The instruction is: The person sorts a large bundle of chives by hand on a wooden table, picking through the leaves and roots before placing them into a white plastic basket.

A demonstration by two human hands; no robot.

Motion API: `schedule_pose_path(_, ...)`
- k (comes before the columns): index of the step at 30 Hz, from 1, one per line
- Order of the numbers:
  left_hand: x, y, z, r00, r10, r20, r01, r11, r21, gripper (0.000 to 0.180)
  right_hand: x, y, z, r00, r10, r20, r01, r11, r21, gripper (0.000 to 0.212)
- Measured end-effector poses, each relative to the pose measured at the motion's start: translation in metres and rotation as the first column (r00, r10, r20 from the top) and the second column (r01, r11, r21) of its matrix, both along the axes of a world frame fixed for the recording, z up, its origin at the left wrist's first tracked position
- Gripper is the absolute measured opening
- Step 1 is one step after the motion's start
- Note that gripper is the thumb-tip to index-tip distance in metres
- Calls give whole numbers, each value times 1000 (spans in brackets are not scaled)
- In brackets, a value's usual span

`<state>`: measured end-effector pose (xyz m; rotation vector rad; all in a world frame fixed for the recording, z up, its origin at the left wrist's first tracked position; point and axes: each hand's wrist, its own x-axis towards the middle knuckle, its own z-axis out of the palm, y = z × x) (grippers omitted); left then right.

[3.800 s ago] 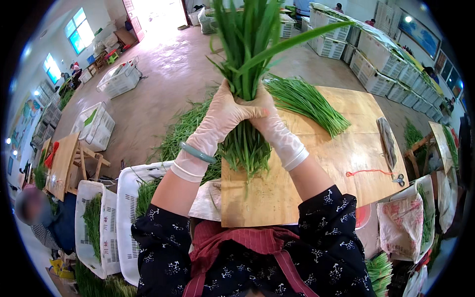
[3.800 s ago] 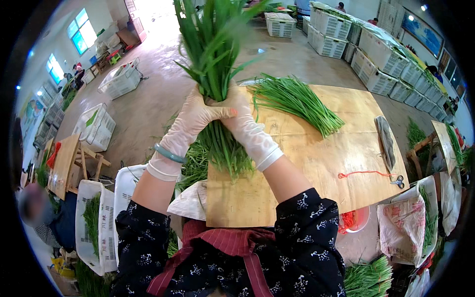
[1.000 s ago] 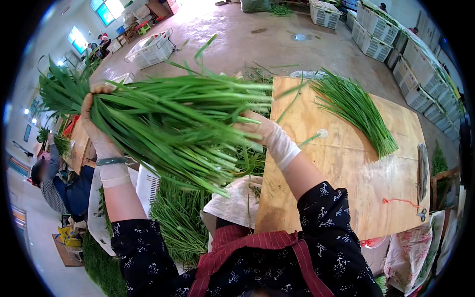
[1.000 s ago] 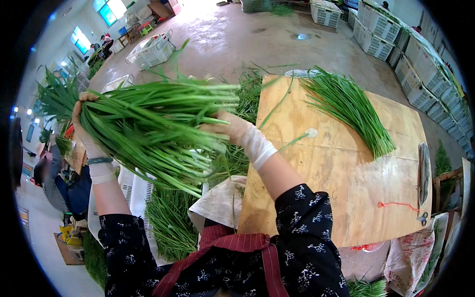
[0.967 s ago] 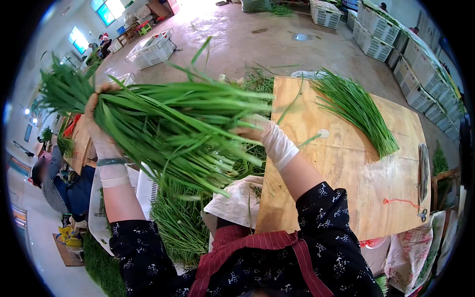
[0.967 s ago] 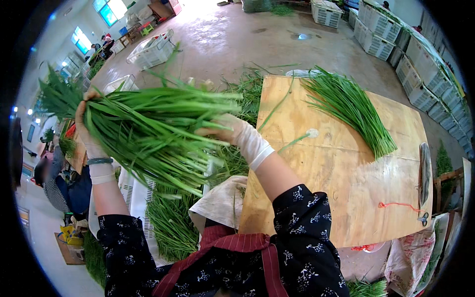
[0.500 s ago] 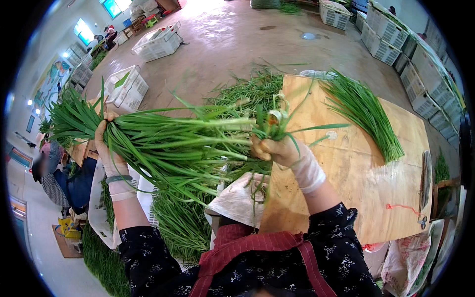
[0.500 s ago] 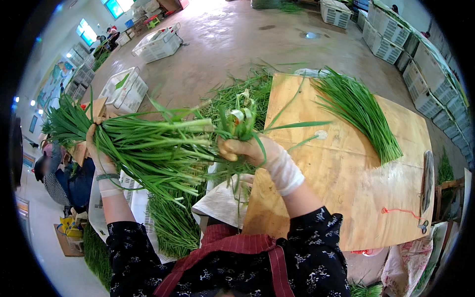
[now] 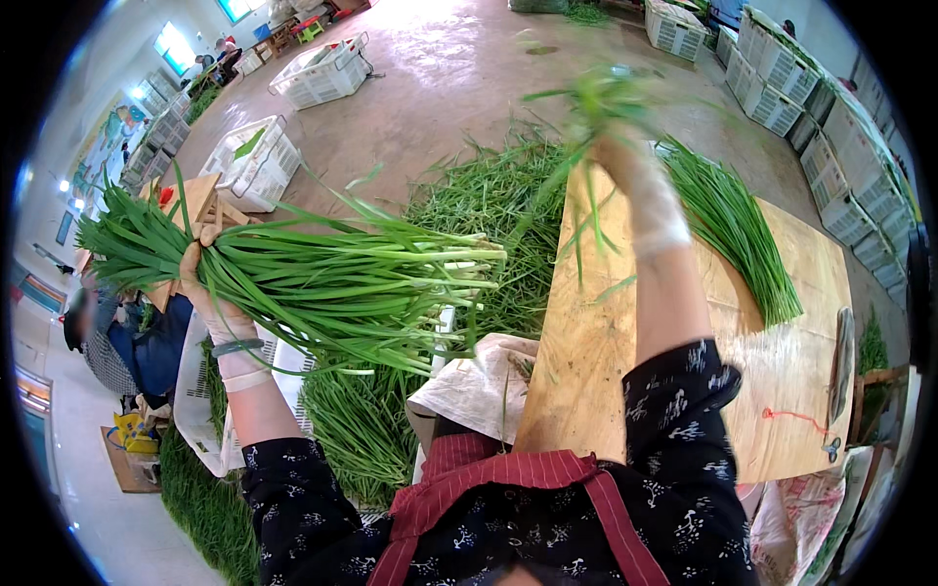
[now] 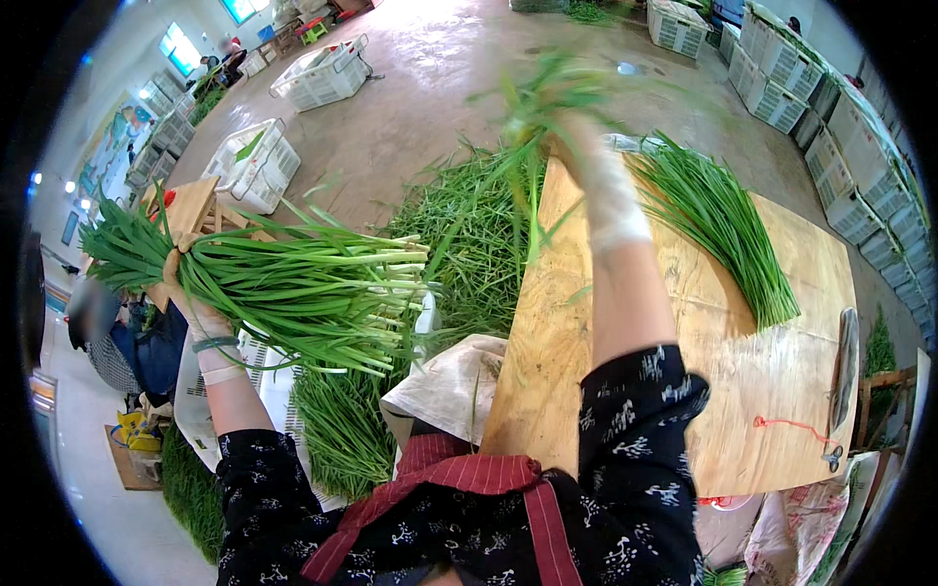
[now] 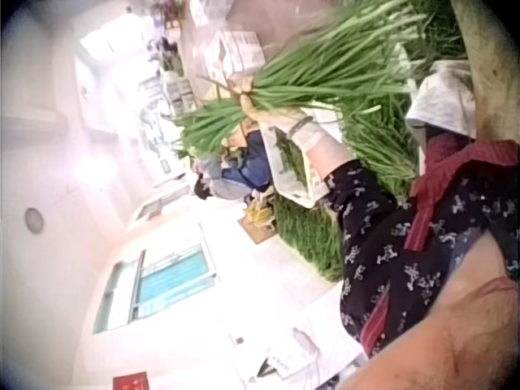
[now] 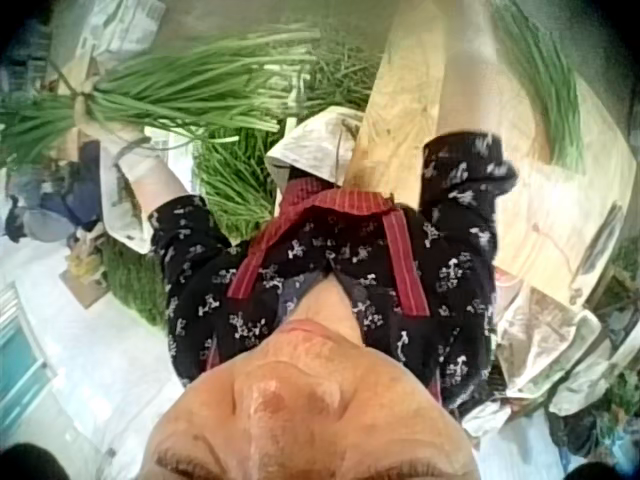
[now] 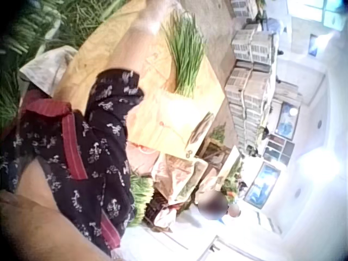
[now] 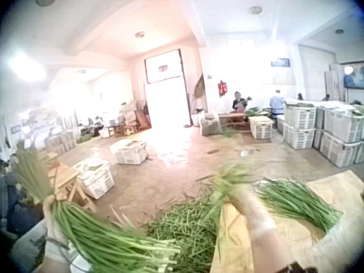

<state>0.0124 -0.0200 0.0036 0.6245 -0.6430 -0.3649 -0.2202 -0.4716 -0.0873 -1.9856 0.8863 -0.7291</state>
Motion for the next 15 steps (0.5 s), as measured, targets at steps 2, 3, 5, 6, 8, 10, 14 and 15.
schedule_pose_path(2,-1,8,0,999,38,24,-39,999,33,15,42,72,53,659,125,-742,-352,923,-157,70)
schedule_pose_path(3,-7,-4,1,999,16,30,-17,999,28,15,36,75,46,830,199,-522,-313,940,-139,82)
schedule_pose_path(5,-10,-2,-4,997,68,-30,-66,996,57,15,43,111,49,700,681,-215,-641,732,232,88)
schedule_pose_path(6,-9,-1,-6,998,53,-25,-51,997,61,15,44,132,51,535,845,-6,-797,506,330,89)
schedule_pose_path(8,-3,-4,-6,1000,-14,16,13,999,49,18,55,159,55,335,929,156,-913,279,297,84)
schedule_pose_path(10,2,-7,-10,1000,10,20,-12,998,56,18,53,179,66,306,918,251,-934,239,264,60)
schedule_pose_path(14,7,0,-11,997,13,-75,-6,995,102,17,36,204,57,497,605,622,-857,228,463,28)
schedule_pose_path(15,5,1,-12,996,5,-91,7,991,134,17,31,207,55,506,442,740,-860,191,474,26)
